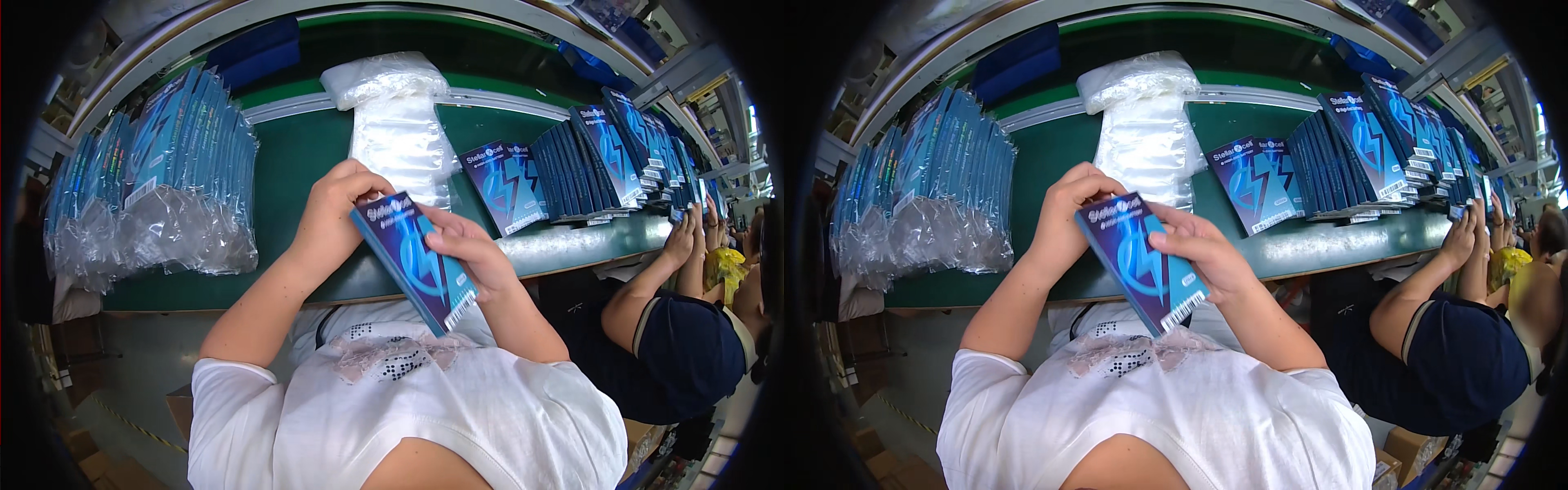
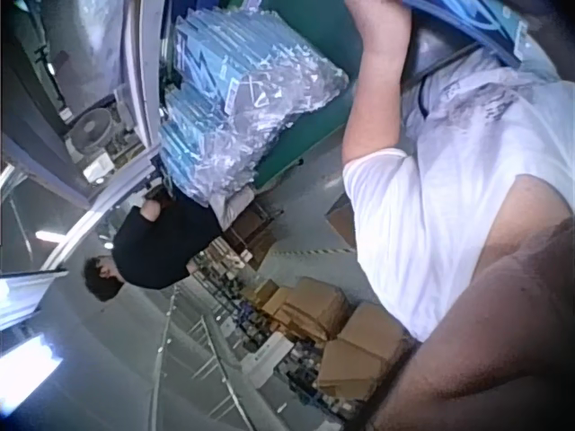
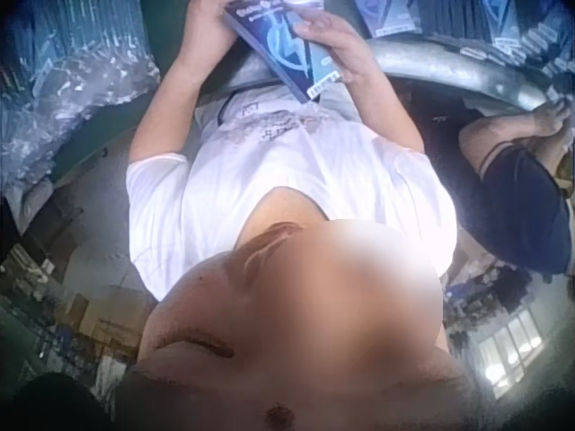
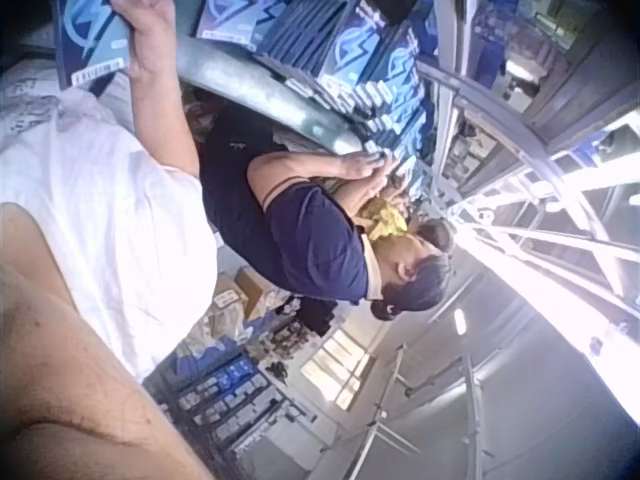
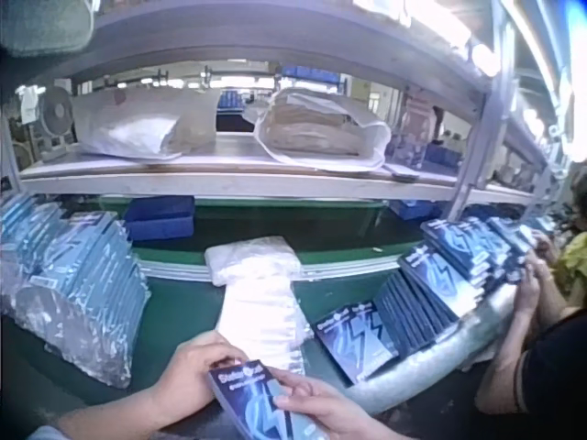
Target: The person repeatedly picks up small blue boxes labeled 'Stellar Cell' and inserts them into clear plastic bags. They then place the packaged items into a larger stack on the green workbench. The process is repetitive and involves handling the boxes and bags by hand.
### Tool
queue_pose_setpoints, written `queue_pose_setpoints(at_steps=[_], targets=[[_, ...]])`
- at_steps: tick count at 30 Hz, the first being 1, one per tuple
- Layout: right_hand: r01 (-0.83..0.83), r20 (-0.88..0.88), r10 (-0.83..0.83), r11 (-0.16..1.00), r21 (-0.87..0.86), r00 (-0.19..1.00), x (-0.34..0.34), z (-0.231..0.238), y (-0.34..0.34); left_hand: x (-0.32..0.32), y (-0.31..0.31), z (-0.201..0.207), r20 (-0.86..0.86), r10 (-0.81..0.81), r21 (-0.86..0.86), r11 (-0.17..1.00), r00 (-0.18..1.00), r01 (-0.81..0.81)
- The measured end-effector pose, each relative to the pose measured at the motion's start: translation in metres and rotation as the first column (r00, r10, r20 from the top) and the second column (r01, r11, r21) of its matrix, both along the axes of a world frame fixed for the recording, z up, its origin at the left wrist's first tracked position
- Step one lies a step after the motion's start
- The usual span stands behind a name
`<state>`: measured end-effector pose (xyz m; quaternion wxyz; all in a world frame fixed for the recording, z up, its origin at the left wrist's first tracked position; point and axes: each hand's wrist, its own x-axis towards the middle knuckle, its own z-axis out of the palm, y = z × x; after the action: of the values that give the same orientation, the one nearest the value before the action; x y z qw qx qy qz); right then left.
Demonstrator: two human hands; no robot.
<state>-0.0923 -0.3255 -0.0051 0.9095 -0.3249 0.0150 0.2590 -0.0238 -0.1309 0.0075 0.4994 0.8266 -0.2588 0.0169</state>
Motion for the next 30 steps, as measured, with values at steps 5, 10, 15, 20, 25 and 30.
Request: queue_pose_setpoints(at_steps=[5, 10, 15, 20, 25, 30], targets=[[0.136, 0.044, -0.13, 0.977, -0.164, 0.99, 0.003, -0.001, -0.008, 0.001, -0.002, -0.008, -0.432, 0.03, -0.349, 0.916, 0.901, -0.198], [0.264, 0.092, -0.248, 0.916, -0.302, 0.964, 0.002, -0.001, -0.01, 0.001, -0.002, -0.01, -0.47, -0.033, -0.443, 0.873, 0.882, -0.204], [0.457, 0.187, -0.417, 0.804, -0.379, 0.889, 0.007, -0.007, -0.001, -0.005, 0.0, 0.008, -0.046, -0.052, -0.079, 0.996, 0.998, 0.048], [0.605, 0.204, -0.575, 0.698, -0.383, 0.793, 0.012, -0.003, 0.011, -0.014, -0.005, 0.007, -0.402, -0.03, -0.251, 0.965, 0.915, -0.079], [0.543, 0.362, -0.404, 0.62, -0.566, 0.84, 0.012, 0.0, 0.018, -0.014, -0.027, -0.011, -0.557, -0.287, -0.659, 0.724, 0.779, -0.204], [0.479, 0.562, 0.036, 0.478, -0.736, 0.827, 0.013, 0.029, 0.001, -0.001, -0.021, 0.006, -0.499, -0.429, -0.822, 0.51, 0.753, -0.254]])
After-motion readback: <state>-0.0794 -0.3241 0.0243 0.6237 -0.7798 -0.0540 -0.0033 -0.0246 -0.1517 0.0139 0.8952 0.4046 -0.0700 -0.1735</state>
